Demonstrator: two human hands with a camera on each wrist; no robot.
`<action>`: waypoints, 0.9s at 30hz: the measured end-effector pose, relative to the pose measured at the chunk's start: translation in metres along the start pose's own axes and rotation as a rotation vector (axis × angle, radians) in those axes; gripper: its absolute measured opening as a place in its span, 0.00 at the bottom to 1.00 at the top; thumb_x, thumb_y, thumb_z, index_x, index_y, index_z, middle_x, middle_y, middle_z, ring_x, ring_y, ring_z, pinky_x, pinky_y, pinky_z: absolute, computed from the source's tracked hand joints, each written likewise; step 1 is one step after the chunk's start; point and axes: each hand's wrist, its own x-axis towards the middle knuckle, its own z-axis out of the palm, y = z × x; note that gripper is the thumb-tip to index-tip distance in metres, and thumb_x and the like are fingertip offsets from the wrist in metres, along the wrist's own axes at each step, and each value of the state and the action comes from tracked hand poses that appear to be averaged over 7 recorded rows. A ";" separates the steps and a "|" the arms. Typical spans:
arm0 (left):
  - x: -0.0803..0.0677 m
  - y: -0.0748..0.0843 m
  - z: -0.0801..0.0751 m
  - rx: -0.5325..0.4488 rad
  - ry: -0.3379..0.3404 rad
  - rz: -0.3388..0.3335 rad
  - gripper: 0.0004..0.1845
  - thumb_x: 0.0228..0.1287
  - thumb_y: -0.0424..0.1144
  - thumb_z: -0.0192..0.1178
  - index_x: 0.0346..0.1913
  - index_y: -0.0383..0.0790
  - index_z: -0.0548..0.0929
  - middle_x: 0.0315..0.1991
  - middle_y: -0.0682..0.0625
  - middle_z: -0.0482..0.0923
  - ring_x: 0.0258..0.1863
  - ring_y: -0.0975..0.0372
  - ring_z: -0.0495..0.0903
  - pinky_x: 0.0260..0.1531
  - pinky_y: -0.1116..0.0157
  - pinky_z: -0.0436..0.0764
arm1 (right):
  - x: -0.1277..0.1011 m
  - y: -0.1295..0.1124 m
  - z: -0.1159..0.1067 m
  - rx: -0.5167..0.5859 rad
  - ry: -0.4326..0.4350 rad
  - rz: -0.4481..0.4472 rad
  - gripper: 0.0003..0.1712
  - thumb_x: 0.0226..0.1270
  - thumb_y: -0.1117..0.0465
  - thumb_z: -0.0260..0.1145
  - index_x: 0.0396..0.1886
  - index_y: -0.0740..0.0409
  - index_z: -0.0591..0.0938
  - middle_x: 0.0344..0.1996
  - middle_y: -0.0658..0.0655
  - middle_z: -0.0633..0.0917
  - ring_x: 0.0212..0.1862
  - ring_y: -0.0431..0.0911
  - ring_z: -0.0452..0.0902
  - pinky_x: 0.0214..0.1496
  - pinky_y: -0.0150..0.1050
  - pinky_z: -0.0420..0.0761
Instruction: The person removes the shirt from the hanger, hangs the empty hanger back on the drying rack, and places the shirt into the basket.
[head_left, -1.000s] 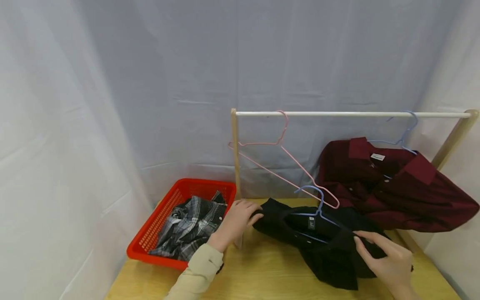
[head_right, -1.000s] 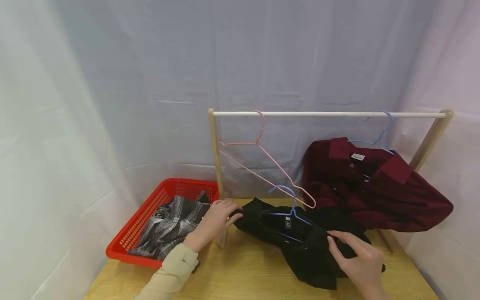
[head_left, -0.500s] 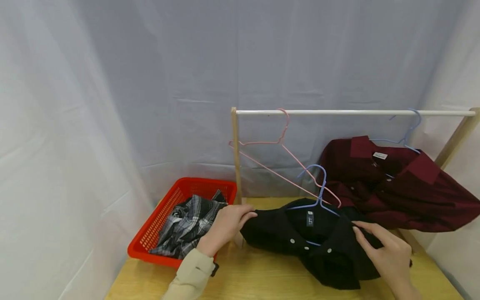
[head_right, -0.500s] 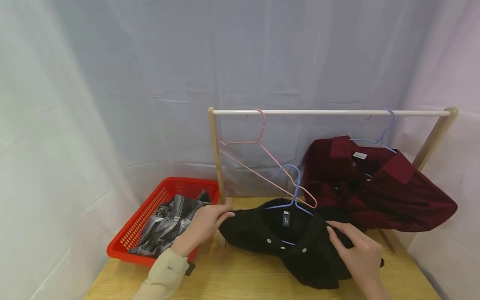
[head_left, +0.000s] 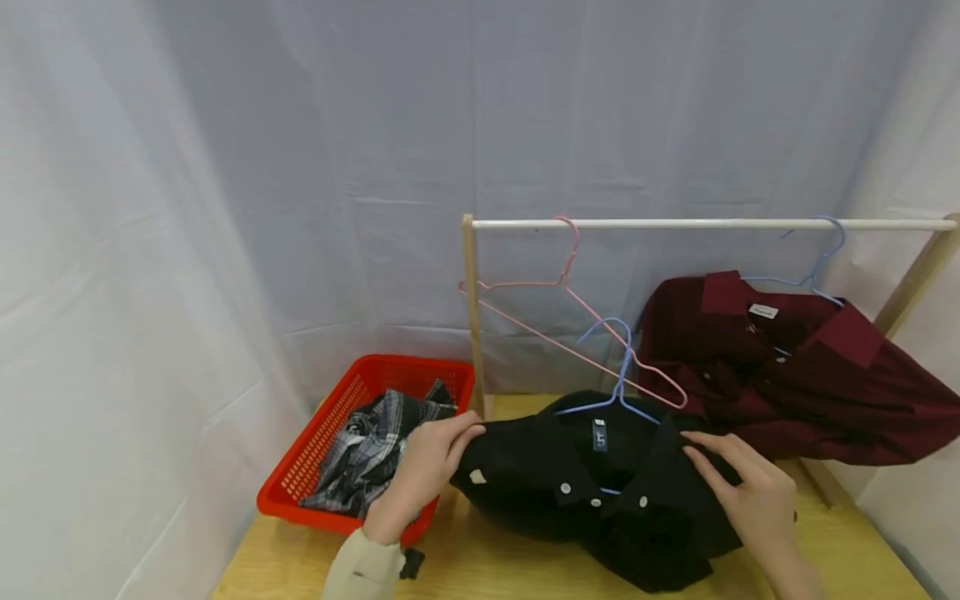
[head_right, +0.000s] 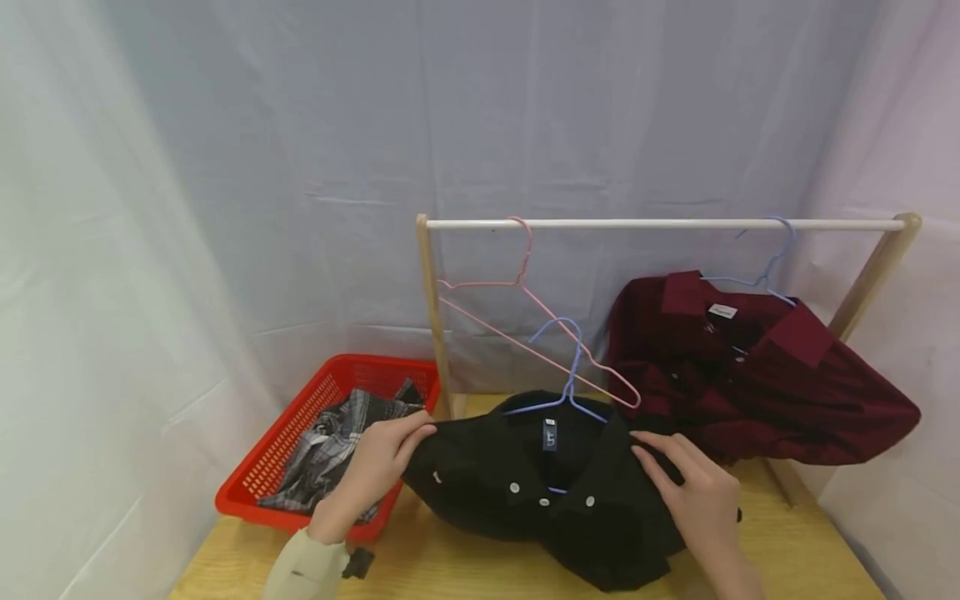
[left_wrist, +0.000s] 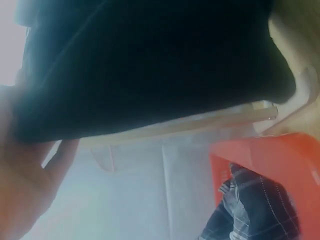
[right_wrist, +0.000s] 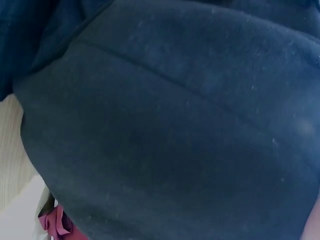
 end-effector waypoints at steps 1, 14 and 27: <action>-0.002 0.000 -0.003 -0.014 0.015 -0.010 0.02 0.67 0.37 0.66 0.36 0.48 0.84 0.28 0.55 0.84 0.24 0.64 0.81 0.28 0.66 0.80 | 0.001 -0.002 0.001 0.001 0.000 -0.001 0.25 0.72 0.37 0.61 0.42 0.51 0.91 0.27 0.49 0.86 0.21 0.27 0.64 0.23 0.22 0.58; -0.032 -0.022 -0.038 -0.048 0.166 -0.133 0.05 0.66 0.30 0.65 0.38 0.45 0.86 0.31 0.53 0.86 0.22 0.68 0.76 0.27 0.67 0.78 | -0.001 -0.012 0.013 -0.025 -0.084 -0.029 0.28 0.73 0.34 0.57 0.37 0.51 0.89 0.27 0.46 0.82 0.20 0.29 0.63 0.20 0.24 0.61; -0.058 -0.029 -0.058 -0.239 0.181 -0.389 0.05 0.69 0.34 0.65 0.37 0.49 0.87 0.27 0.58 0.83 0.21 0.70 0.72 0.24 0.70 0.73 | -0.007 -0.021 0.024 0.027 -0.064 0.035 0.21 0.78 0.47 0.59 0.36 0.61 0.82 0.31 0.52 0.84 0.31 0.47 0.81 0.39 0.26 0.75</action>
